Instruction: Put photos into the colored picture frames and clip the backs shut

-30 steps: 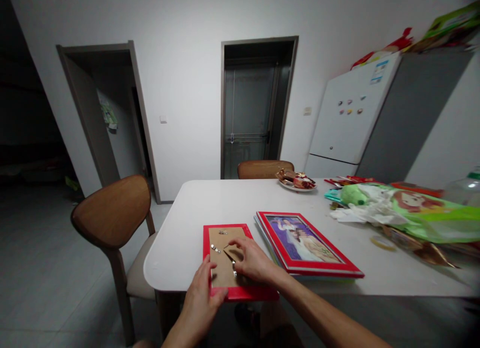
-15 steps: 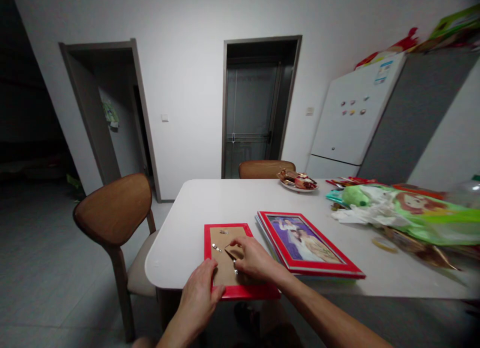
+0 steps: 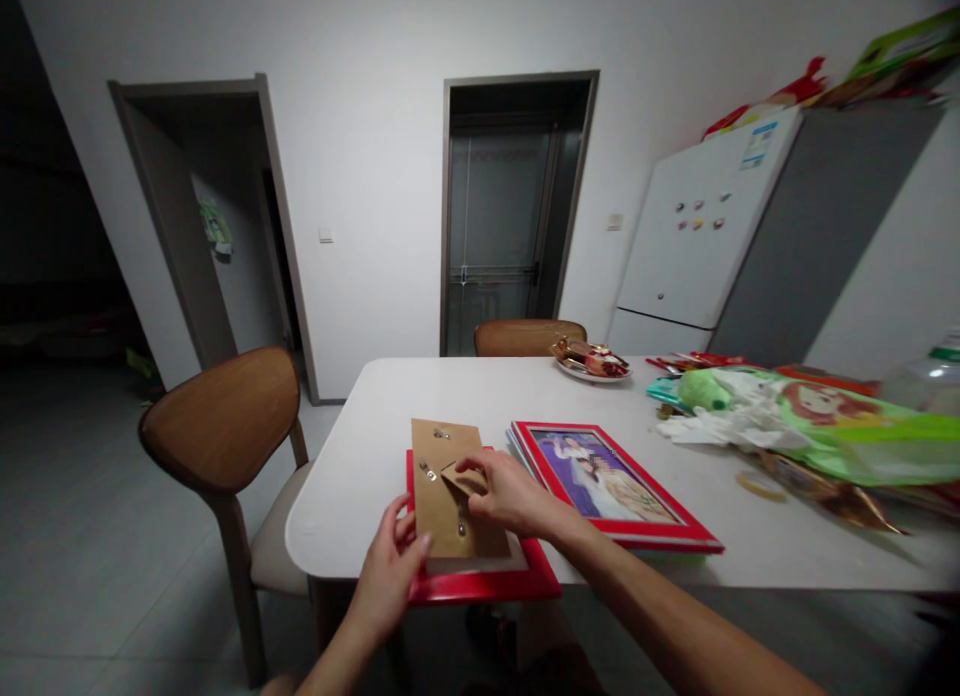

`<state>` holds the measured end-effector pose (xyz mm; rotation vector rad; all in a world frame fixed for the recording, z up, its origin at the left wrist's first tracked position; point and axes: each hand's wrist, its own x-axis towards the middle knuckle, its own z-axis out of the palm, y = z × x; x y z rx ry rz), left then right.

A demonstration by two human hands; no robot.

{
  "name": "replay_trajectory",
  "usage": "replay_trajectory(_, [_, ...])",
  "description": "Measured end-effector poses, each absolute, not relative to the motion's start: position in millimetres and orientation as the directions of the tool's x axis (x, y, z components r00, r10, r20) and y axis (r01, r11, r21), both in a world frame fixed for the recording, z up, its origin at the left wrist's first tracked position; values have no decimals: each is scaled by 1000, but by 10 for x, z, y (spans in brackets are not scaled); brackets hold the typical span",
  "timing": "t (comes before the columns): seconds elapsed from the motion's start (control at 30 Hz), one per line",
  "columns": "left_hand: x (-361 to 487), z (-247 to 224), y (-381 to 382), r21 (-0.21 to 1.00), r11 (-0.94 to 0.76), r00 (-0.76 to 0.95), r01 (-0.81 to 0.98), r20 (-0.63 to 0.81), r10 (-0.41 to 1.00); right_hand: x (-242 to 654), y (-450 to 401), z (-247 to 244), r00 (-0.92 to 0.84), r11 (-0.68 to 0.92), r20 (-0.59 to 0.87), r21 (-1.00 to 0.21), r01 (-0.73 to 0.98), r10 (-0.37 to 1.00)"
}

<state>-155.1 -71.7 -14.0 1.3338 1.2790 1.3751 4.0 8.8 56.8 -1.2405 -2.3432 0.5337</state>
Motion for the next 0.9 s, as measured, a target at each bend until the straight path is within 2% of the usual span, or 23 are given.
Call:
replay_trajectory(0.07, [-1598, -124, -664, 981, -84, -110, -174, 66, 992, -39, -26, 560, -521, 555, 236, -548, 625, 820])
replay_trajectory(0.13, [-1673, -95, -631, 946, -32, -97, -322, 1, 995, -129, -126, 552, -537, 581, 278, -596, 554, 796])
replay_trajectory(0.27, [-1992, -8, -640, 923, -33, -191, -384, -44, 981, -187, -146, 525, -539, 610, 339, -636, 473, 771])
replay_trajectory(0.37, [-2366, 8, -676, 972, -13, -270, -236, -53, 961, -79, -16, 402, -522, 601, 315, -549, 581, 793])
replay_trajectory(0.43, [-2599, -37, -687, 999, 34, -318, -14, -37, 947, 19, 72, 270, -519, 571, 246, -446, 689, 818])
replay_trajectory(0.5, [-2769, -112, -677, 981, 88, -375, 175, -17, 927, 104, 126, 134, -487, 522, 187, -335, 785, 853])
replay_trajectory(0.6, [-2898, -216, -633, 938, 149, -441, 313, 5, 897, 191, 149, -14, -410, 442, 175, -224, 869, 895])
replay_trajectory(0.77, [-2951, -239, -596, 788, 260, -530, 558, 97, 843, 264, 185, -108, -331, 361, 163, -210, 909, 929])
replay_trajectory(0.9, [-2838, -199, -632, 666, 278, -513, 692, 184, 839, 268, 246, -105, -262, 287, 127, -252, 924, 957])
